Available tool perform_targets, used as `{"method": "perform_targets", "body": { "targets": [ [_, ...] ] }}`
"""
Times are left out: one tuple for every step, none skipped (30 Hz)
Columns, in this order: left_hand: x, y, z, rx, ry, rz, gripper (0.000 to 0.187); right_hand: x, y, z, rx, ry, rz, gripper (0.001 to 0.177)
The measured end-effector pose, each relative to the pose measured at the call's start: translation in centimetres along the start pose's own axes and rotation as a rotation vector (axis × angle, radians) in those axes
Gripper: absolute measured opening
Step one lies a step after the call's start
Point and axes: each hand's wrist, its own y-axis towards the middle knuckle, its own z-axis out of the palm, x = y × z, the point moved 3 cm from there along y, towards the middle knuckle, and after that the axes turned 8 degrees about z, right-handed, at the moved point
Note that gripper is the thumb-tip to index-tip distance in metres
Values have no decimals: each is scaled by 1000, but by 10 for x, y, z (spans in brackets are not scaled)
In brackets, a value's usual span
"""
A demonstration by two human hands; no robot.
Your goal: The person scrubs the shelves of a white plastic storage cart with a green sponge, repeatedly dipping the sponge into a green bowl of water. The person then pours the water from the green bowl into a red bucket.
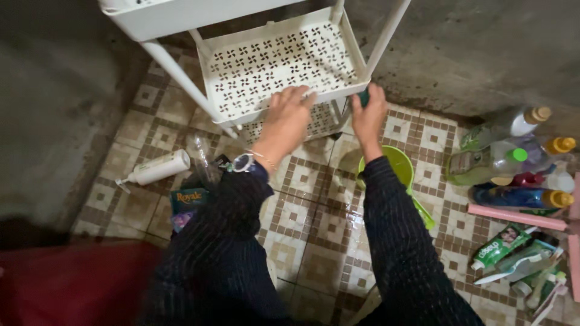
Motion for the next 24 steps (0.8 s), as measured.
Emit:
{"method": "perform_targets", "body": {
  "targets": [
    [5, -6, -9, -14, -15, -7, 57, -5, 7, 1, -4, -2, 27, 28],
    [9, -13, -17, -28, -37, -17, 52, -13, 14, 0, -4, -10, 54, 28],
    [12, -19, -24, -42, -59, -26, 48, -19, 22, 0, -8, -28, 42, 30],
    [13, -25, -29, -23, -125, -55, 45, -26, 29, 0, -11, -45, 32, 32],
    [14, -32, -33, -5, -190, -85, 42, -35, 31, -3, -13, -63, 22, 34],
    [14, -37, -35, 15, -257, -109, 38, -49, 29, -8, 40, -17, 120, 42],
    [13, -41, -35, 42, -291, -126, 38, -66, 27, -16, 92, 29, 217, 49],
    [13, -43, -35, 70, -325, -143, 38, -86, 23, -24, 145, 76, 316, 57],
    [12, -45, -33, 99, -359, -160, 38, -107, 13, -34, 252, -2, 375, 53],
    [10, -47, -33, 70, -309, -122, 39, -128, 0, -43, 361, -80, 432, 50],
    [9, -50, -32, 40, -260, -82, 40, -150, -17, -46, 561, -209, 532, 60],
    [8, -53, -31, 6, -209, -47, 41, -170, -36, -46, 763, -337, 623, 69],
    [9, -55, -28, 0, -197, -47, 44, -185, -57, -42, 858, -480, 601, 64],
    [10, -54, -26, -8, -185, -47, 48, -198, -78, -34, 949, -625, 574, 60],
    [11, -53, -24, -15, -174, -47, 53, -207, -98, -21, 1038, -736, 529, 56],
    [14, -52, -23, -10, -171, -66, 52, -214, -112, -8, 1124, -841, 476, 53],
    [16, -52, -23, -5, -168, -84, 51, -217, -129, -6, 953, -812, 430, 54],
    [18, -51, -22, 1, -168, -102, 51, -217, -148, -7, 784, -780, 384, 57],
    [19, -52, -22, 5, -168, -101, 53, -220, -155, -5, 806, -793, 384, 48],
    [19, -51, -22, 10, -170, -99, 55, -220, -161, -6, 830, -807, 386, 40],
    [19, -51, -23, 15, -171, -97, 57, -220, -165, -9, 853, -821, 387, 34],
    [21, -49, -24, 26, -188, -105, 57, -219, -158, -12, 774, -753, 449, 35],
    [23, -48, -25, 37, -205, -113, 57, -216, -149, -19, 694, -683, 508, 36],
    [22, -49, -24, 52, -230, -127, 58, -212, -142, -33, 622, -619, 567, 38]
  ]
}}
